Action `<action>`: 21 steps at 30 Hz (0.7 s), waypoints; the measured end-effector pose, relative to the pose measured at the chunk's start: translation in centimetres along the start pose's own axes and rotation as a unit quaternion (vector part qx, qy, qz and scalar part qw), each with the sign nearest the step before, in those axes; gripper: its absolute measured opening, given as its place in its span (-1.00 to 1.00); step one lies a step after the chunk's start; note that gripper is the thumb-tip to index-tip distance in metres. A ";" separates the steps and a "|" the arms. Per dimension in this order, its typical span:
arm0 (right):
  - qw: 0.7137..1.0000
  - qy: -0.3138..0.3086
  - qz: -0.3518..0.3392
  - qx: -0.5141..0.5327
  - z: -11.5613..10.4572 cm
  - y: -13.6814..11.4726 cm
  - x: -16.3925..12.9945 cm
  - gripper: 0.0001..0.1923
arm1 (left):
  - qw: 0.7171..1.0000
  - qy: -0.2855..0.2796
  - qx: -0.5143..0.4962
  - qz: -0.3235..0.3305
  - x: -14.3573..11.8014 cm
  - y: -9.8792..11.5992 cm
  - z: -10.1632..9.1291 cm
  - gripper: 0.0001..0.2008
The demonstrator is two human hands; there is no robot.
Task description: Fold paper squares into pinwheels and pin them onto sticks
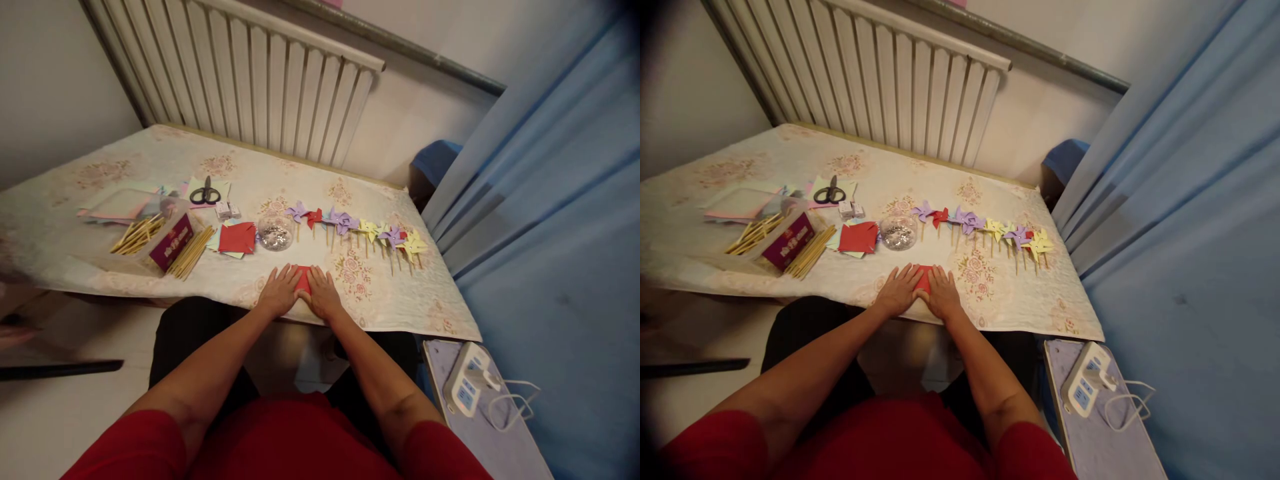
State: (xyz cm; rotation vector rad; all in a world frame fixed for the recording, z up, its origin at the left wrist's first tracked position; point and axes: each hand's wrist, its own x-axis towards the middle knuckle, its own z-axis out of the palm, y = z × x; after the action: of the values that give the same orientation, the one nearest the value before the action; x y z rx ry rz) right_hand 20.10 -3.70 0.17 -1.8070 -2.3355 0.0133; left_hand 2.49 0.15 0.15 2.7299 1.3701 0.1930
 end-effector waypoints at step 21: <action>0.998 0.056 0.029 -0.030 1.6 -0.2 -5.6 -0.29 | 0.999 0.025 -0.034 0.010 0.4 -0.5 0.4 -0.41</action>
State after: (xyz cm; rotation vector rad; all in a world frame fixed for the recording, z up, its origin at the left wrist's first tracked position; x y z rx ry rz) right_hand 21.01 -8.95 -2.15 -1.8522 -2.2288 -0.1461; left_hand 2.36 0.75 -0.28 2.7028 1.3224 0.3062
